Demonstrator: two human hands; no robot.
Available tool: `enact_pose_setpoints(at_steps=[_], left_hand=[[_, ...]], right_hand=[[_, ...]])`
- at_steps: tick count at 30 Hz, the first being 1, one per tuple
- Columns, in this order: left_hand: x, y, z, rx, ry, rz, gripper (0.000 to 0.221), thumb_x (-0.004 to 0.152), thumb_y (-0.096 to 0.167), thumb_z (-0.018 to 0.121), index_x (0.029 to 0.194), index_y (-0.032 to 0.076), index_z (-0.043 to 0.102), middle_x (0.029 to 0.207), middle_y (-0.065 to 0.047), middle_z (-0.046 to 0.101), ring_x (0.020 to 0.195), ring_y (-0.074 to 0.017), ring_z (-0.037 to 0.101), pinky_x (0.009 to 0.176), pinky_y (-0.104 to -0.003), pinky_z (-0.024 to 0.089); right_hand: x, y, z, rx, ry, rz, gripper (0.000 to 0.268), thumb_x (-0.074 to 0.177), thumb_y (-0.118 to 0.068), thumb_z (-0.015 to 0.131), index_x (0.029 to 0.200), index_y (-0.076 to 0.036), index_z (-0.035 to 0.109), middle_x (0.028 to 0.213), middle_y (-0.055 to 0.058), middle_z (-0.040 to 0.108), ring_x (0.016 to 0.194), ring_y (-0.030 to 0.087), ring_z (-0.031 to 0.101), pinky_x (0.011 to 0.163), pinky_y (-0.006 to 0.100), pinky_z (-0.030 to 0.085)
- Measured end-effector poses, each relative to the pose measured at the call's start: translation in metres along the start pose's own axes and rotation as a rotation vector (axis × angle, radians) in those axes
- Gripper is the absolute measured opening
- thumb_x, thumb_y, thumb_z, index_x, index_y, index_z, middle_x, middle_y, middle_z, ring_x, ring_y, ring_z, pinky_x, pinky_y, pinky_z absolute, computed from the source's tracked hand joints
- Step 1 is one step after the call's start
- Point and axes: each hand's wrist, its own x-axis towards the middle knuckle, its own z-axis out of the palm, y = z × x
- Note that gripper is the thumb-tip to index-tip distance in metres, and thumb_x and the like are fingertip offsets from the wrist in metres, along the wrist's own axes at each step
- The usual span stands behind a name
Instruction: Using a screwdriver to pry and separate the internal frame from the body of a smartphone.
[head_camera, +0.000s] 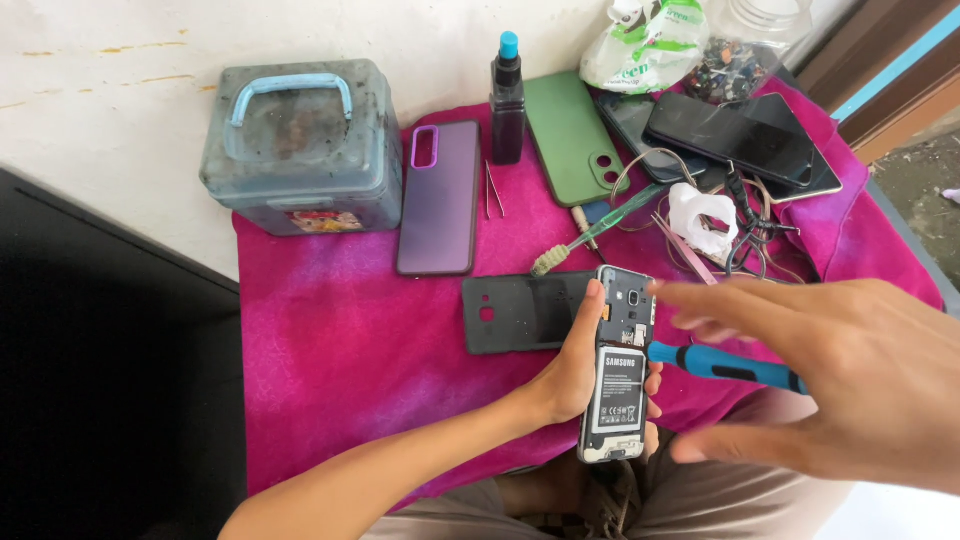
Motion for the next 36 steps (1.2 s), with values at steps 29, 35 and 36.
enact_pose_setpoints(at_steps=[29,35,36], left_hand=[[0.003,-0.003,-0.004,-0.051,-0.033,0.01,0.101,0.095,0.092,0.025,0.103,-0.001,0.063,0.084,-0.016,0.064,0.071,-0.0255,0.067,0.073,-0.048,0.063],[0.001,-0.001,0.0,-0.041,-0.047,0.039,0.103,0.093,0.093,0.018,0.115,0.001,0.06,0.086,-0.017,0.064,0.074,-0.0241,0.067,0.073,-0.049,0.062],[0.001,-0.001,-0.001,-0.041,-0.047,0.036,0.103,0.093,0.093,0.018,0.115,0.001,0.06,0.086,-0.017,0.064,0.074,-0.0241,0.067,0.073,-0.049,0.062]], right_hand=[[0.007,-0.002,-0.001,-0.123,0.172,-0.098,0.052,0.086,-0.058,0.062,0.128,-0.028,0.067,0.033,0.003,0.059,0.026,0.027,0.053,0.036,0.046,0.04],[0.005,0.006,-0.006,0.105,0.093,-0.237,0.043,0.081,-0.018,0.07,0.124,-0.023,0.07,0.111,-0.008,0.076,0.081,0.017,0.08,0.057,0.039,0.062],[0.005,0.003,-0.005,0.106,0.094,-0.234,0.043,0.081,-0.018,0.07,0.124,-0.023,0.07,0.111,-0.008,0.076,0.081,0.017,0.08,0.057,0.039,0.062]])
